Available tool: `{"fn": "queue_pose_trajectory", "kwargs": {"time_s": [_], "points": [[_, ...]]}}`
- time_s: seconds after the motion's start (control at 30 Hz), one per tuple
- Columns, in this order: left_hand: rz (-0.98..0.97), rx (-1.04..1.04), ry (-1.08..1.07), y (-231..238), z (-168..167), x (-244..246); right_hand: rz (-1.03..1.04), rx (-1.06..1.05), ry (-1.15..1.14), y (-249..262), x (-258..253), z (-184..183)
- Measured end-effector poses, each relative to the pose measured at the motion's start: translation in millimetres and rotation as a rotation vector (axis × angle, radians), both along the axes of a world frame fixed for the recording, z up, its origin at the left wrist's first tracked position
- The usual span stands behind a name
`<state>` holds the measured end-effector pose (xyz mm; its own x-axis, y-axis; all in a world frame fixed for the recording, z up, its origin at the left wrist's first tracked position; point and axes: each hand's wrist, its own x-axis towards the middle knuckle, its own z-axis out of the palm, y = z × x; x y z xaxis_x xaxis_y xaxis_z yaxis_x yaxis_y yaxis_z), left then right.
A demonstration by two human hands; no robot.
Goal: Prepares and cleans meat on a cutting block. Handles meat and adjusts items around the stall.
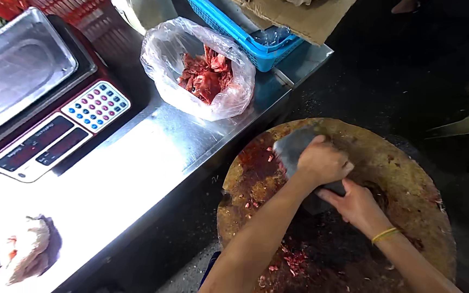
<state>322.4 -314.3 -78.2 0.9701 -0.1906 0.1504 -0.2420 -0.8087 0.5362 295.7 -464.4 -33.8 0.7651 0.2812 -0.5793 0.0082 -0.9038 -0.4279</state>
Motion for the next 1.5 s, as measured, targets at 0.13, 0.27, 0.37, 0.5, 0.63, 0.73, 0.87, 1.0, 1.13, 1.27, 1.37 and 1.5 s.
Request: {"fn": "queue_pose_trajectory", "kwargs": {"time_s": [0.13,0.27,0.37,0.5,0.63,0.73,0.87,1.0,1.13,1.27,1.37,1.5], "points": [[0.153,-0.008,-0.003,3.3,1.9,-21.9,0.118,-0.028,-0.012,-1.4,-1.0,1.7],[-0.059,0.03,0.068,14.7,6.2,39.6,-0.044,0.012,-0.024,16.7,29.1,-2.5],[0.133,-0.015,-0.064,23.6,-1.7,-8.5,0.117,-0.04,0.014,22.8,9.8,4.3],[0.107,-0.018,0.091,20.7,8.1,9.1,0.098,-0.029,-0.014,17.4,26.5,3.5],[0.097,0.018,-0.055,32.5,0.7,12.3,0.077,-0.007,-0.01,32.3,23.0,-1.1],[0.23,-0.025,-0.038,29.4,-0.7,-27.5,0.201,-0.055,0.003,26.3,5.7,3.7],[0.041,0.006,0.113,35.2,11.3,32.1,0.032,0.0,-0.016,33.6,37.2,3.2],[0.068,0.008,-0.094,43.7,0.4,10.7,0.047,0.001,0.006,42.7,16.4,3.3],[0.01,0.015,0.21,29.9,12.1,13.6,0.02,-0.009,0.082,25.4,23.4,5.7],[-0.02,0.04,0.061,46.6,2.2,9.7,0.006,0.027,0.05,45.9,10.0,0.4],[0.158,0.012,-0.052,51.4,-3.0,-30.8,0.17,-0.036,0.021,48.1,-3.6,4.3],[0.135,0.026,-0.047,45.3,5.2,20.9,0.08,0.005,-0.051,44.3,34.2,4.2]]}}
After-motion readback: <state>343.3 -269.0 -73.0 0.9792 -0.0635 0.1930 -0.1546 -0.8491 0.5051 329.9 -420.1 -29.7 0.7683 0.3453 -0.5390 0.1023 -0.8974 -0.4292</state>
